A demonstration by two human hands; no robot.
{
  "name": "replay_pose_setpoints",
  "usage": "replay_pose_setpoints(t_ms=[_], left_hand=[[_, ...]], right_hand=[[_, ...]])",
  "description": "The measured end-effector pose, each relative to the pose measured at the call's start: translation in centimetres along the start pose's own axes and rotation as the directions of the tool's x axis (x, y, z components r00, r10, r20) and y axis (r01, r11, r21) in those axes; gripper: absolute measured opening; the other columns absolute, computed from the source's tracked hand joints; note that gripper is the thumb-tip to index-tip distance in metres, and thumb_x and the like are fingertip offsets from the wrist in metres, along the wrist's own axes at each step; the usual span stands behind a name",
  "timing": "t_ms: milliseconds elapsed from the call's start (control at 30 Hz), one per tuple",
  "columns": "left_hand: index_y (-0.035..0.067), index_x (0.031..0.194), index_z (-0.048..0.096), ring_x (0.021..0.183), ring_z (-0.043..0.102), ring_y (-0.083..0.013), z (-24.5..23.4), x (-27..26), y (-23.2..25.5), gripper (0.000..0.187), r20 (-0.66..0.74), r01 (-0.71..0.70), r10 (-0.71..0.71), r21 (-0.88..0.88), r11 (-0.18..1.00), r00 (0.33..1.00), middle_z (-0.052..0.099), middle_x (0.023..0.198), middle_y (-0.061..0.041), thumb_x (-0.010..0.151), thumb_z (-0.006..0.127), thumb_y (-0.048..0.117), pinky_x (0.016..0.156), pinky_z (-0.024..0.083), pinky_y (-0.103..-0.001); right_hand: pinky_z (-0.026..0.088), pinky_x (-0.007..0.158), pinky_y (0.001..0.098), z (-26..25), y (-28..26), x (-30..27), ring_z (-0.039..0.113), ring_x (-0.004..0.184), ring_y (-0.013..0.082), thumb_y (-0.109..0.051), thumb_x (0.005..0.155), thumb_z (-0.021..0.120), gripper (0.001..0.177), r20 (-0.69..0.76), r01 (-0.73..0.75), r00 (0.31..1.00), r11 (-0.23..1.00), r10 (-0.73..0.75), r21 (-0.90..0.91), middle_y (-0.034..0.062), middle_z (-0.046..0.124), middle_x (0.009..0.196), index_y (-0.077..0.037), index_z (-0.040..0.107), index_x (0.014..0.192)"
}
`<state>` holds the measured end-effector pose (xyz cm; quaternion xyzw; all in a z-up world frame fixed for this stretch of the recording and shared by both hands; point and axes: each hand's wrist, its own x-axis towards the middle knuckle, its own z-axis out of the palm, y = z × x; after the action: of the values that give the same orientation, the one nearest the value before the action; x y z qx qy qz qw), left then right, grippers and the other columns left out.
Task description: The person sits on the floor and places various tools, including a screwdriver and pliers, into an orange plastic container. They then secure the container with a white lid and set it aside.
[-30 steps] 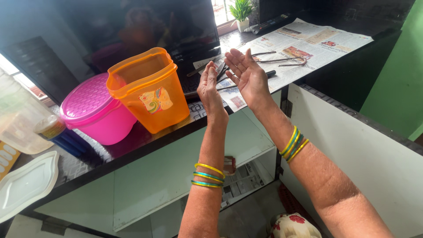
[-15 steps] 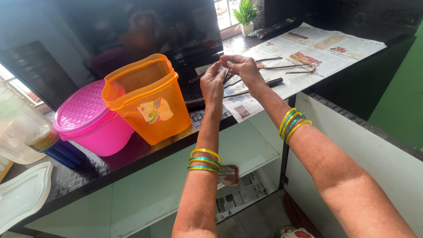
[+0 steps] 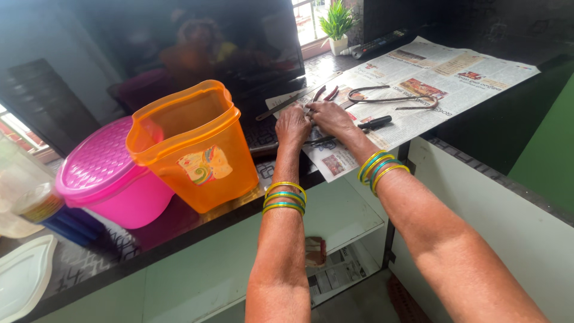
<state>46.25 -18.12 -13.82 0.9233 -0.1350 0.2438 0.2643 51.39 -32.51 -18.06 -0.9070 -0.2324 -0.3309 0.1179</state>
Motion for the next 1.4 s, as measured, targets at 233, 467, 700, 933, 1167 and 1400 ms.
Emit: replay_pose_setpoints(t_ms=[233, 467, 700, 933, 1167, 1400], left_hand=[[0.006, 0.093, 0.078, 0.100, 0.071, -0.0341, 2.4, 2.8, -1.2, 0.016, 0.122, -0.064, 0.046, 0.147, 0.987, 0.992, 0.074, 0.099, -0.018, 0.085, 0.069, 0.015, 0.084, 0.056, -0.049], [0.007, 0.094, 0.077, 0.096, 0.072, -0.0312, 3.9, 3.4, -1.6, 0.013, -0.031, -0.083, 0.089, 0.161, 0.983, 0.996, 0.075, 0.097, -0.016, 0.084, 0.069, 0.010, 0.087, 0.056, -0.046], [0.003, 0.111, 0.068, 0.098, 0.067, -0.0321, 4.4, 3.6, -1.2, 0.031, -0.161, -0.034, 0.052, 0.113, 0.993, 0.986, 0.068, 0.103, -0.020, 0.081, 0.071, 0.001, 0.080, 0.058, -0.043], [-0.002, 0.104, 0.070, 0.094, 0.066, -0.0268, 3.9, 3.3, -0.6, 0.022, -0.266, -0.094, 0.169, 0.275, 0.957, 0.949, 0.067, 0.100, -0.018, 0.084, 0.063, -0.007, 0.077, 0.059, -0.038], [0.000, 0.101, 0.071, 0.094, 0.065, -0.0245, 1.9, 1.8, 0.9, 0.022, -0.319, -0.079, 0.137, 0.189, 0.979, 0.938, 0.066, 0.098, -0.013, 0.084, 0.061, -0.009, 0.081, 0.059, -0.036], [0.001, 0.115, 0.072, 0.097, 0.065, -0.0227, -0.2, -0.1, 2.5, 0.037, -0.428, -0.150, 0.142, 0.015, 0.989, 0.893, 0.067, 0.100, -0.009, 0.085, 0.056, -0.012, 0.085, 0.059, -0.036]], right_hand=[[0.050, 0.095, 0.0544, -0.7, -0.8, -0.1, 0.068, 0.103, 0.0428, -0.023, 0.094, 0.053, 0.032, 0.147, -0.293, 0.952, 0.941, 0.270, 0.169, 0.0208, 0.073, 0.110, -0.011, 0.074, 0.116], [0.052, 0.096, 0.0518, -3.4, -2.9, -0.4, 0.070, 0.101, 0.0391, -0.032, 0.096, 0.058, 0.031, 0.160, -0.352, 0.929, 0.931, 0.334, 0.096, 0.0223, 0.073, 0.103, -0.010, 0.074, 0.112], [0.054, 0.096, 0.0489, -3.5, -3.2, 0.3, 0.073, 0.098, 0.0316, -0.027, 0.098, 0.057, 0.028, 0.055, -0.294, 0.954, 0.956, 0.294, 0.001, 0.0130, 0.074, 0.111, -0.015, 0.075, 0.114], [0.056, 0.090, 0.0464, -3.5, -2.3, -0.3, 0.074, 0.097, 0.0298, -0.015, 0.097, 0.052, 0.031, -0.115, -0.336, 0.929, 0.931, 0.353, 0.145, 0.0103, 0.075, 0.112, -0.016, 0.075, 0.117], [0.056, 0.086, 0.0449, -4.9, -2.3, -0.6, 0.074, 0.095, 0.0292, -0.032, 0.099, 0.055, 0.031, -0.023, -0.501, 0.849, 0.820, 0.527, 0.276, 0.0106, 0.077, 0.104, -0.019, 0.077, 0.117], [0.057, 0.079, 0.0412, -6.0, -2.0, -0.4, 0.076, 0.089, 0.0258, -0.054, 0.098, 0.051, 0.052, 0.018, -0.503, 0.815, 0.691, 0.580, 0.519, 0.0141, 0.078, 0.093, -0.011, 0.077, 0.115]])
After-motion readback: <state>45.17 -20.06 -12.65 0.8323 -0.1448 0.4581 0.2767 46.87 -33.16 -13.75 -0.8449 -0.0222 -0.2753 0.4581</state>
